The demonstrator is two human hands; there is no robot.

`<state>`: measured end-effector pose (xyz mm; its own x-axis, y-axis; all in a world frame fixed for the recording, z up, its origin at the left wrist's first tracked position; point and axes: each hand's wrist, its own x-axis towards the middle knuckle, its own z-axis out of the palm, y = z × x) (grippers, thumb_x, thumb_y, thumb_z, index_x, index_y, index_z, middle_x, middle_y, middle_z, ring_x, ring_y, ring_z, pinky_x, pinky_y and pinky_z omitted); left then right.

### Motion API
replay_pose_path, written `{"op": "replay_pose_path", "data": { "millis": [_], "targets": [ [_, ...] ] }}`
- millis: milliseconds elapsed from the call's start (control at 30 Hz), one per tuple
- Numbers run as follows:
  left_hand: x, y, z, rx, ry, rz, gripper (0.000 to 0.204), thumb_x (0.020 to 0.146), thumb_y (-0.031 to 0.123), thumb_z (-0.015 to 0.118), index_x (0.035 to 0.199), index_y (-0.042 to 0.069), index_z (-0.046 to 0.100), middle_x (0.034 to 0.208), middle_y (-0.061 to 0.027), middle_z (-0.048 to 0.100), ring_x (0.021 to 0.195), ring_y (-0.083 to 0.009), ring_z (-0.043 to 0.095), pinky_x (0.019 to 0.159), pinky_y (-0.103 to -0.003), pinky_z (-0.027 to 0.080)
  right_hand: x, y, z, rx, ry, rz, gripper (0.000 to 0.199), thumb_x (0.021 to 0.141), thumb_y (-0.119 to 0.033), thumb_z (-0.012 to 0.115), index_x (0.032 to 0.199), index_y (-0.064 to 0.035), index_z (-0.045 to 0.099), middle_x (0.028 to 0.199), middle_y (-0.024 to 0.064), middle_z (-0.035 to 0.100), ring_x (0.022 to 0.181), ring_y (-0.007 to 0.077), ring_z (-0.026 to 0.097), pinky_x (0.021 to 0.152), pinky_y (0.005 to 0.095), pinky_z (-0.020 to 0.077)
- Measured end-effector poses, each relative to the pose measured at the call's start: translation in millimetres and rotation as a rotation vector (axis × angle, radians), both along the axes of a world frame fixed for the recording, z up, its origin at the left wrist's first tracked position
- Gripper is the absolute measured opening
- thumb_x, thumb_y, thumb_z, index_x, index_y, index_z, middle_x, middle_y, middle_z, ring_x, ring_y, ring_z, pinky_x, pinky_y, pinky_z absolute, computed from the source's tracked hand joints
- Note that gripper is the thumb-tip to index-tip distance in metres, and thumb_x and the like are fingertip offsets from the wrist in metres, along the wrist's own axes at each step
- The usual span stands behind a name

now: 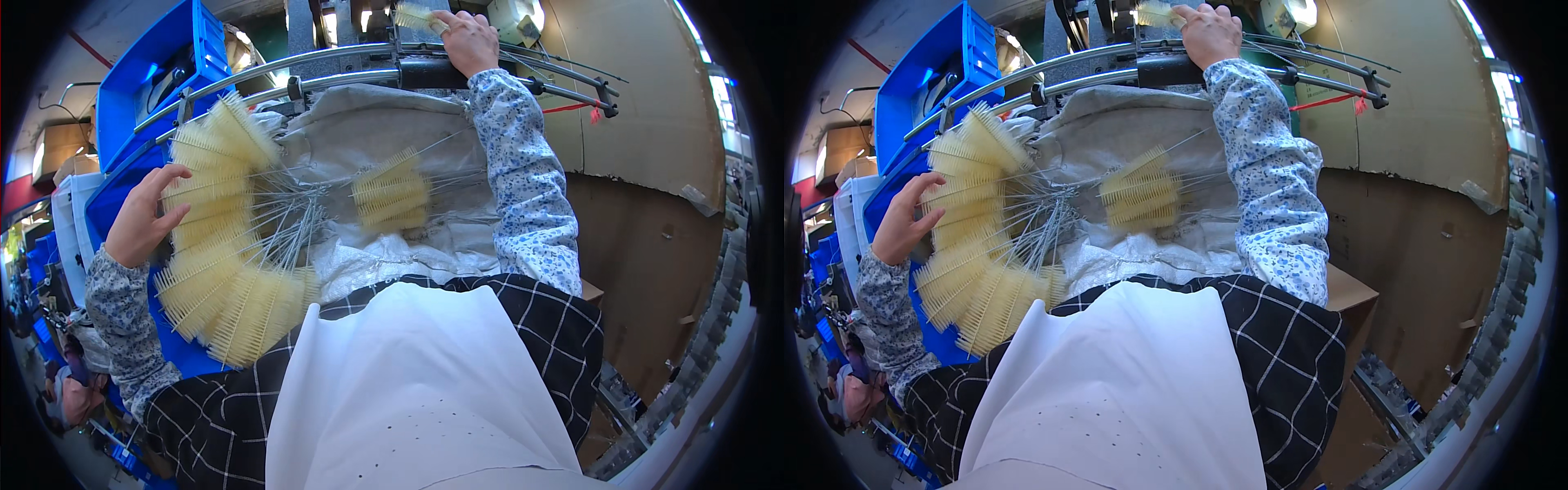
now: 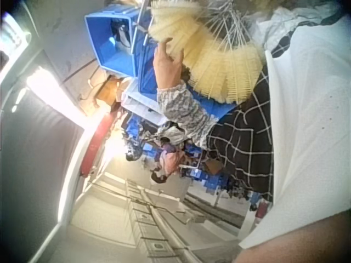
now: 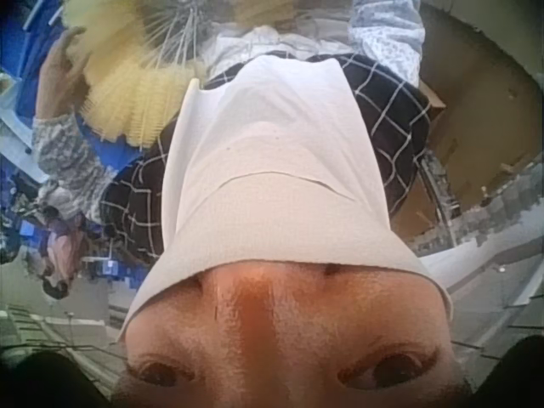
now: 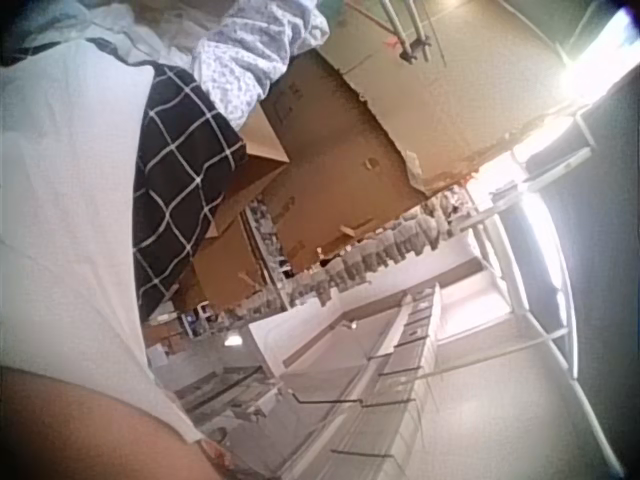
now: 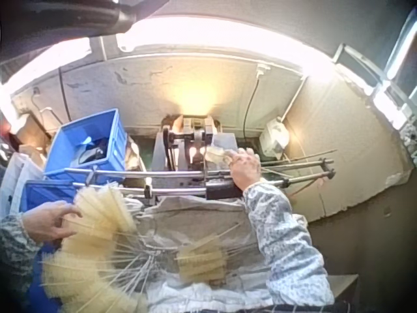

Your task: Processing and assembling yellow industrial brushes using a machine in a manufacturing facility.

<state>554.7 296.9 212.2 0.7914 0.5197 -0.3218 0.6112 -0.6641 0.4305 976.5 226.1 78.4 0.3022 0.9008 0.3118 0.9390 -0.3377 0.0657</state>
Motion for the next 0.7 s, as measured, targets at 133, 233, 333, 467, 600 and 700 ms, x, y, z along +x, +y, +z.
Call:
{"op": "replay_pose_path", "data": {
  "millis": [133, 233, 333, 467, 600, 700],
  "targets": [
    [6, 0, 4, -0.208, -0.042, 0.176, 0.032, 0.066, -0.001, 0.051, 0.097, 0.004, 0.044, 0.085, -0.0023, 0.046, 0.063, -0.0071, 0.038, 0.055, -0.018, 0.034, 6, -2, -1, 0.009, -0.002, -0.004, 0.029, 0.077, -0.019, 0.046, 0.104, -0.0266, 0.051, 0.084, 0.0014, 0.053, 0.082, 0.0208, 0.048, 0.073, 0.0364, 0.0381],
    [4, 3, 6, -0.289, -0.115, 0.226, 0.032, 0.063, -0.004, 0.047, 0.094, 0.004, 0.044, 0.081, 0.0016, 0.042, 0.062, -0.0034, 0.032, 0.052, -0.015, 0.029, 2, -1, 4, 0.026, 0.034, 0.022, 0.028, 0.077, -0.019, 0.046, 0.103, -0.0253, 0.052, 0.084, 0.0014, 0.053, 0.082, 0.0208, 0.048, 0.073, 0.0359, 0.0386],
    [1, 7, 9, -0.345, -0.181, 0.236, 0.032, 0.06, -0.006, 0.043, 0.091, 0.004, 0.044, 0.079, 0.0036, 0.038, 0.065, -0.0023, 0.033, 0.055, -0.014, 0.027, -8, -1, 15, 0.054, 0.221, -0.023, 0.02, 0.074, -0.024, 0.048, 0.089, -0.019, 0.059, 0.088, 0.0054, 0.055, 0.085, 0.0256, 0.048, 0.074, 0.0378, 0.0369],
    [1, 1, 35, -0.26, -0.405, 0.202, 0.027, 0.061, -0.004, 0.04, 0.088, 0.004, 0.042, 0.081, 0.002, 0.038, 0.073, -0.0034, 0.036, 0.061, -0.016, 0.028, -5, -1, 7, 0.12, 0.224, 0.009, 0.019, 0.074, -0.024, 0.048, 0.088, -0.0212, 0.059, 0.082, 0.005, 0.054, 0.082, 0.0248, 0.046, 0.073, 0.0366, 0.0359],
    [-2, 0, 54, -0.071, -0.391, 0.12, 0.026, 0.063, -0.003, 0.04, 0.088, 0.004, 0.041, 0.085, -0.0014, 0.038, 0.077, -0.0069, 0.037, 0.069, -0.018, 0.029, 11, 1, -9, 0.026, 0.07, 0.101, 0.028, 0.076, -0.019, 0.047, 0.103, -0.024, 0.053, 0.083, 0.0013, 0.053, 0.08, 0.0209, 0.049, 0.073, 0.0352, 0.0392],
    [-3, -1, 58, -0.025, -0.36, 0.058, 0.026, 0.063, -0.004, 0.041, 0.088, 0.004, 0.041, 0.087, -0.0033, 0.038, 0.078, -0.0089, 0.038, 0.071, -0.019, 0.03, 10, 0, -7, 0.039, 0.092, 0.041, 0.027, 0.076, -0.02, 0.048, 0.102, -0.0229, 0.053, 0.082, 0.0017, 0.053, 0.079, 0.0211, 0.049, 0.074, 0.0344, 0.0397]
  ]
}}
